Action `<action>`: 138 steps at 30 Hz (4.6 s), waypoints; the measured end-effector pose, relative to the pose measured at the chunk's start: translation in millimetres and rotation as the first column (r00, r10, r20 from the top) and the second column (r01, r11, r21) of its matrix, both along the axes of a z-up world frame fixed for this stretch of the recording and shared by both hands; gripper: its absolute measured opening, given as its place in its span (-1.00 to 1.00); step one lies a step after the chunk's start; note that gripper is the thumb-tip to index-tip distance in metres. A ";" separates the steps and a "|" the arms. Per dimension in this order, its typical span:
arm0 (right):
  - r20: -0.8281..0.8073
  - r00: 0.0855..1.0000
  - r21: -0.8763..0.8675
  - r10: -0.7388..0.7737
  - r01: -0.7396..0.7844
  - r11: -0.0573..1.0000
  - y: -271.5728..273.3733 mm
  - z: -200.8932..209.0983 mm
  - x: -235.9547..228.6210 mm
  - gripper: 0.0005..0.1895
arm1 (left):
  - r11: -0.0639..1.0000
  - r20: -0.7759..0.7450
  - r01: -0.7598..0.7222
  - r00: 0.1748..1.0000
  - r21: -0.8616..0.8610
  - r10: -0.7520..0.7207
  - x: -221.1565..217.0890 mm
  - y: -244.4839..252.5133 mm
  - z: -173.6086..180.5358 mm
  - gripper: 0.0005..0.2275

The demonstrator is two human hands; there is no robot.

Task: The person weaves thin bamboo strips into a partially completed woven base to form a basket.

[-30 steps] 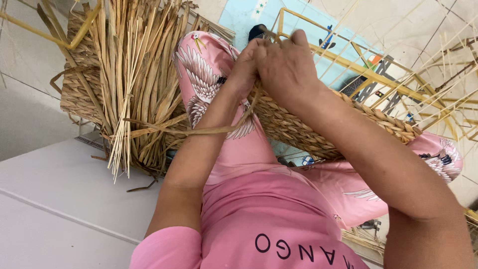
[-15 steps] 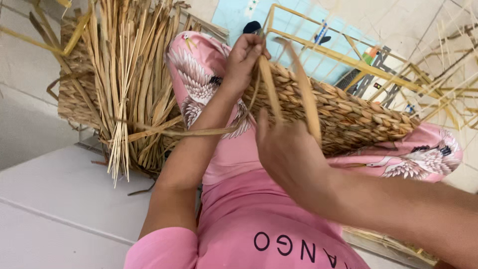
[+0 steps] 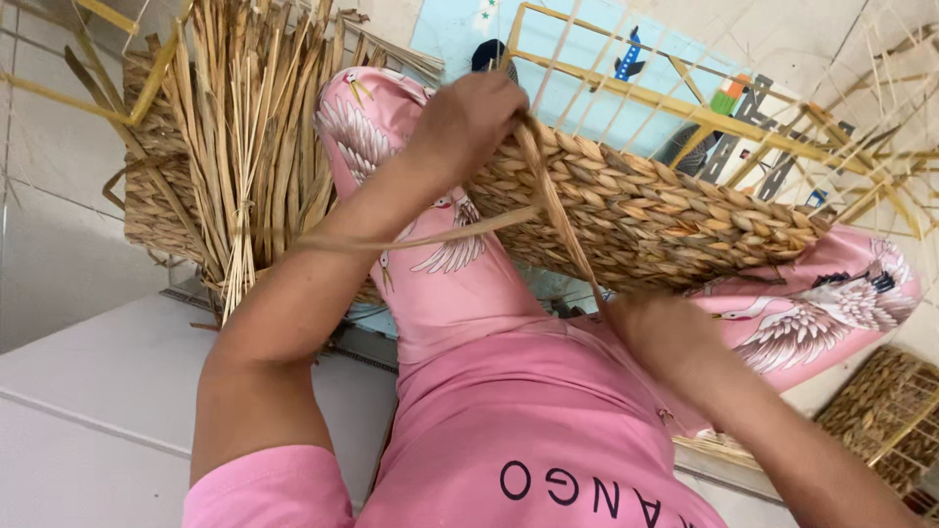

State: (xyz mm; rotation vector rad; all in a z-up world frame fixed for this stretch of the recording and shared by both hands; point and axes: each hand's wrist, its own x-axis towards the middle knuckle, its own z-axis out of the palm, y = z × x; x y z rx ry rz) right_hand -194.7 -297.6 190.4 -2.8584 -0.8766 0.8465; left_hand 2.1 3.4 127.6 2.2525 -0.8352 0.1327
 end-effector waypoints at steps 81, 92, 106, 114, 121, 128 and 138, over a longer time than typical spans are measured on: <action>0.507 0.722 0.582 -0.472 0.117 0.805 88.6 -48.2 141.2 -0.84 | 0.982 -0.013 -0.128 0.991 0.139 0.131 4.0 -28.8 0.4 -0.83; 0.424 0.782 0.478 -0.457 0.235 0.846 62.0 -12.5 126.0 -0.84 | 0.888 -0.335 0.371 0.902 0.274 -0.273 28.8 -36.3 31.9 -0.79; -0.697 0.494 0.554 -0.520 0.831 0.046 66.5 -57.0 163.2 -0.68 | 0.957 -0.152 0.240 0.965 0.162 -0.216 16.1 -21.2 8.8 -0.89; -0.648 0.646 0.727 -0.404 0.682 -0.075 65.4 -34.1 101.8 -0.73 | 0.940 -0.178 0.175 0.976 0.293 -0.126 26.2 -48.8 -0.3 -0.90; -0.136 0.701 0.987 -0.700 0.157 -0.035 -2.3 20.7 101.6 -0.47 | 0.948 -0.010 0.194 0.980 0.251 -0.198 16.6 -51.1 1.0 -0.94; 0.558 0.689 0.451 -0.463 0.217 0.866 13.7 -23.7 116.3 -0.82 | 0.956 -0.229 0.067 0.973 0.284 0.000 9.4 -59.6 1.1 -0.93; 0.344 0.772 0.632 -0.535 0.231 0.740 15.3 -12.0 104.0 -0.75 | 0.953 0.128 0.160 0.972 0.256 -0.198 8.1 -64.8 6.5 -0.86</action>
